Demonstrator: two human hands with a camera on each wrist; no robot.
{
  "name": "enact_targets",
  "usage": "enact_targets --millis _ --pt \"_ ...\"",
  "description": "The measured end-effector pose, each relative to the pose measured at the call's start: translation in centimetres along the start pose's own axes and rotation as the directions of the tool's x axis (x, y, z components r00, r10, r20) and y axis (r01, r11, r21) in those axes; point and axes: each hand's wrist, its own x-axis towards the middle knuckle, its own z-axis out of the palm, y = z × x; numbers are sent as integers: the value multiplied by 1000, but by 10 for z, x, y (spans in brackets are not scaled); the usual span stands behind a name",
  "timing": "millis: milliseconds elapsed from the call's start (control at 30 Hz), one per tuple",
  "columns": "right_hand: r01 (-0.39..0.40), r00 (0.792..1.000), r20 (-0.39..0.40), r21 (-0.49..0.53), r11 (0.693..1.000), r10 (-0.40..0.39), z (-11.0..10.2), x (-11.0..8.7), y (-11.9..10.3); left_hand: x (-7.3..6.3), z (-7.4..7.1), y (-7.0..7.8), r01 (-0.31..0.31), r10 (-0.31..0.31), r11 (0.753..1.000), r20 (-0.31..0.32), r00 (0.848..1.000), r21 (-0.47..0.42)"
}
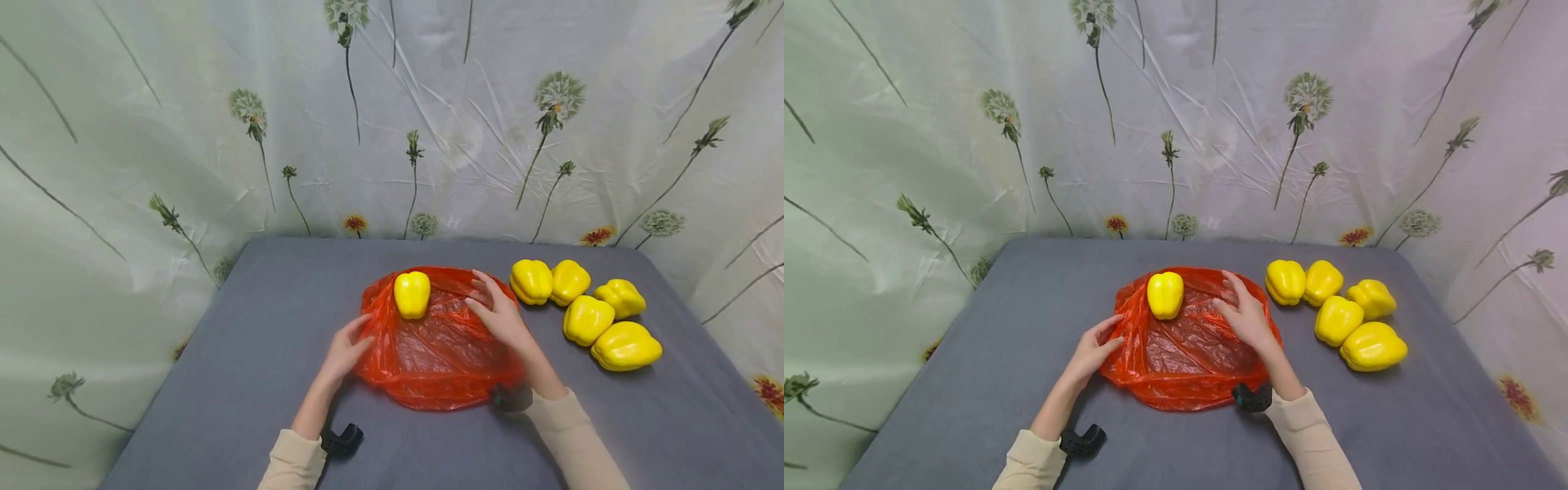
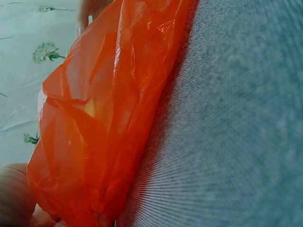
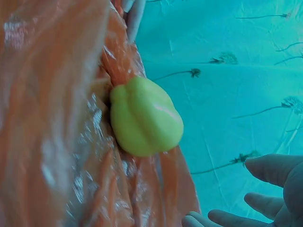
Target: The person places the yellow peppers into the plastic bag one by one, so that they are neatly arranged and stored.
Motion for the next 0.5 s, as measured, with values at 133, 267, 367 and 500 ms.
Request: enact_targets --millis 133,267,367,500 --pt "35 999 -35 -13 999 -36 -10 0 2 2 1 -2 1 -1 1000 -4 1000 -2" --pt "52 997 -60 -18 999 -53 -23 1 6 2 2 -2 -20 20 1000 0 1000 9" --pt "43 996 -80 -17 999 -44 -33 1 11 1 2 -1 -15 15 1000 -4 1000 4" --pt "15 992 -129 -10 1000 -17 -45 1 15 0 1 -1 -5 5 1000 0 1000 -7"
